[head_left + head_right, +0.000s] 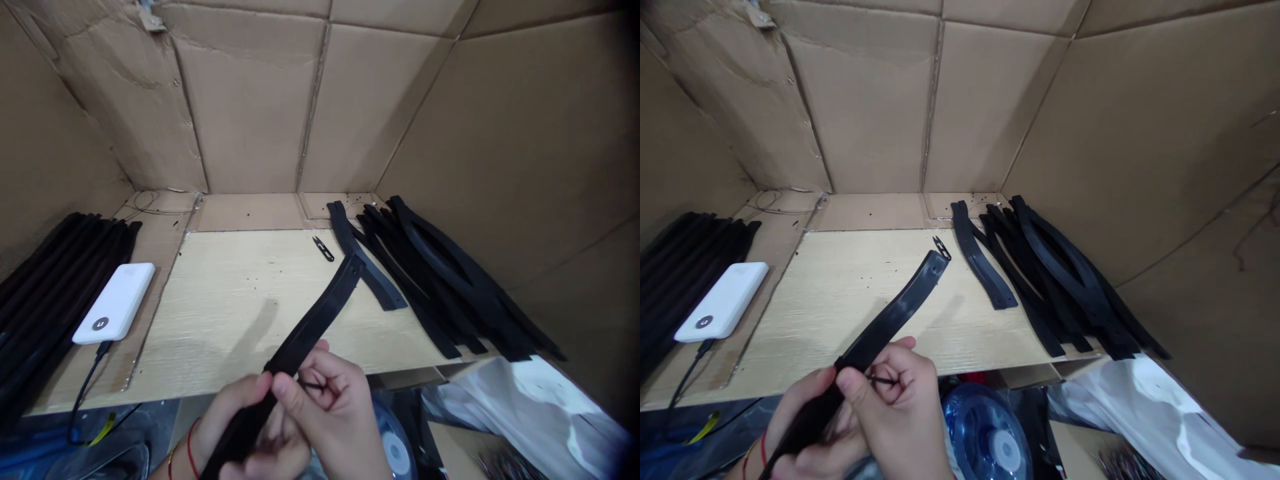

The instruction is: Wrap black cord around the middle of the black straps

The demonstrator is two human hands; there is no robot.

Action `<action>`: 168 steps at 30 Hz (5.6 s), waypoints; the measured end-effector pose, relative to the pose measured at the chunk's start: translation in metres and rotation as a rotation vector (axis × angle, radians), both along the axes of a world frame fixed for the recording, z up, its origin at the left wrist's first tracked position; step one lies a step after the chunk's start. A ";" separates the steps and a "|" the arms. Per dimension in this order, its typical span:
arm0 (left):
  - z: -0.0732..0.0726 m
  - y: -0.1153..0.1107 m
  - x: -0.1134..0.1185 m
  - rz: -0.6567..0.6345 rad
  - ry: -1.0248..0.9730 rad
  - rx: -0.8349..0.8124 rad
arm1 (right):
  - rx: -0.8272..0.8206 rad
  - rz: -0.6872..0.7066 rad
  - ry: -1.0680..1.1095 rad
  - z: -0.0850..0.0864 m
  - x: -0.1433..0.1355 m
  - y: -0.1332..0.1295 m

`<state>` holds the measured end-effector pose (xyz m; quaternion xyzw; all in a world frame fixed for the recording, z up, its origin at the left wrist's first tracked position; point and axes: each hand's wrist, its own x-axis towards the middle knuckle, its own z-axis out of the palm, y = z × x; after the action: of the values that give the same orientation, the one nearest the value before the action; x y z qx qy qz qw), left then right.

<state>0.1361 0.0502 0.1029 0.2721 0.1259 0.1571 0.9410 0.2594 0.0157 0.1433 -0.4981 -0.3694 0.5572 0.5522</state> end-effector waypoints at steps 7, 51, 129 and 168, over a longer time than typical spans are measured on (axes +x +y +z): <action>0.018 -0.001 0.005 0.443 0.426 0.295 | -0.029 -0.091 -0.027 0.010 0.000 0.011; 0.006 0.008 0.013 0.288 0.187 0.063 | 0.013 -0.310 -0.077 -0.010 0.000 0.005; -0.004 -0.001 0.006 0.459 0.272 0.055 | 0.030 -0.426 -0.109 -0.008 -0.016 0.002; -0.004 0.004 0.001 0.482 0.493 0.089 | -0.049 -0.141 0.025 -0.001 -0.011 0.023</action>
<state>0.1374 0.0546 0.0987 0.3053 0.4029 0.3099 0.8053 0.2484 0.0389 0.1424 -0.5295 -0.3127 0.5319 0.5821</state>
